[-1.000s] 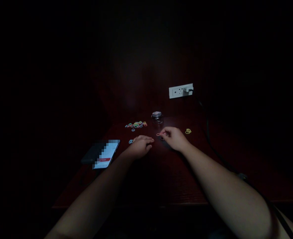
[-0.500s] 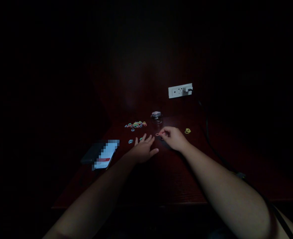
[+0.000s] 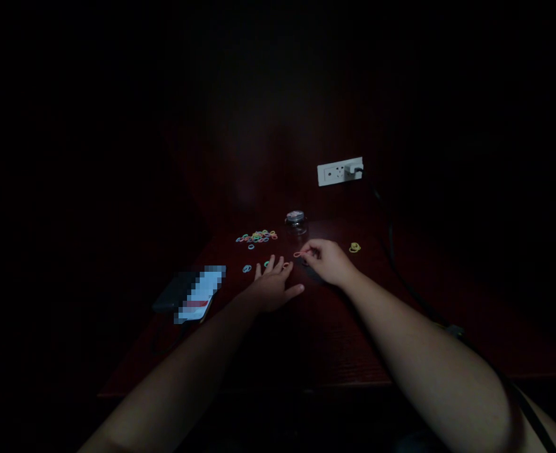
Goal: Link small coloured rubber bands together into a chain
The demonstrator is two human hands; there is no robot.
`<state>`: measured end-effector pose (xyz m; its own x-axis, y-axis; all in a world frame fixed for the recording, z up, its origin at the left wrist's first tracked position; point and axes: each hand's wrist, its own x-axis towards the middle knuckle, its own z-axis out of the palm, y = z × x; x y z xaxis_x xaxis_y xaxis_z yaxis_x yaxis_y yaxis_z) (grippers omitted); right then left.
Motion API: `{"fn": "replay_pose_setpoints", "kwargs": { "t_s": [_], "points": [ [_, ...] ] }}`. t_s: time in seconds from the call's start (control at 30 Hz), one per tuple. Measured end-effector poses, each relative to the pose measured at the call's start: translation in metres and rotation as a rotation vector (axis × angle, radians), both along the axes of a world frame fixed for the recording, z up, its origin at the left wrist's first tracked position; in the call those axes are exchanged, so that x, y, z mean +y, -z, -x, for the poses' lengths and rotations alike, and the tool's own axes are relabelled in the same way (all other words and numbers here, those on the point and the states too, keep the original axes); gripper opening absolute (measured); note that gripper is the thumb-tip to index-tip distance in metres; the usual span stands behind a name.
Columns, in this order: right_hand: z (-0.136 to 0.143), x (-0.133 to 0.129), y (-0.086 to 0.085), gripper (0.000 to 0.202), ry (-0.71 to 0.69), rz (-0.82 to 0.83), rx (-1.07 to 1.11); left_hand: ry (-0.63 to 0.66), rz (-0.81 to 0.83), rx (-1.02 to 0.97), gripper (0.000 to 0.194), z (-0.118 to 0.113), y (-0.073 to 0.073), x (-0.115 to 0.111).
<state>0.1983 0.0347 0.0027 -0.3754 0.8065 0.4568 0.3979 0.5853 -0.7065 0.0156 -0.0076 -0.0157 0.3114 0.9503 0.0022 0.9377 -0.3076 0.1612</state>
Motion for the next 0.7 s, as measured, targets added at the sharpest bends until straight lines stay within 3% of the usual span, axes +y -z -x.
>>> {"fn": "replay_pose_setpoints", "kwargs": {
  "t_s": [0.47,0.6,0.7],
  "points": [
    [0.001,-0.001,0.000,0.021,-0.025,-0.003,-0.019,0.020,0.025,-0.003,0.099,0.001,0.003,-0.002],
    [0.001,0.000,0.002,0.021,-0.021,-0.005,-0.018,0.035,-0.029,-0.074,0.091,0.006,-0.008,-0.005],
    [0.000,-0.001,0.001,0.023,-0.002,-0.007,-0.028,0.071,-0.200,-0.244,0.069,0.010,-0.018,-0.004]
  ]
}}
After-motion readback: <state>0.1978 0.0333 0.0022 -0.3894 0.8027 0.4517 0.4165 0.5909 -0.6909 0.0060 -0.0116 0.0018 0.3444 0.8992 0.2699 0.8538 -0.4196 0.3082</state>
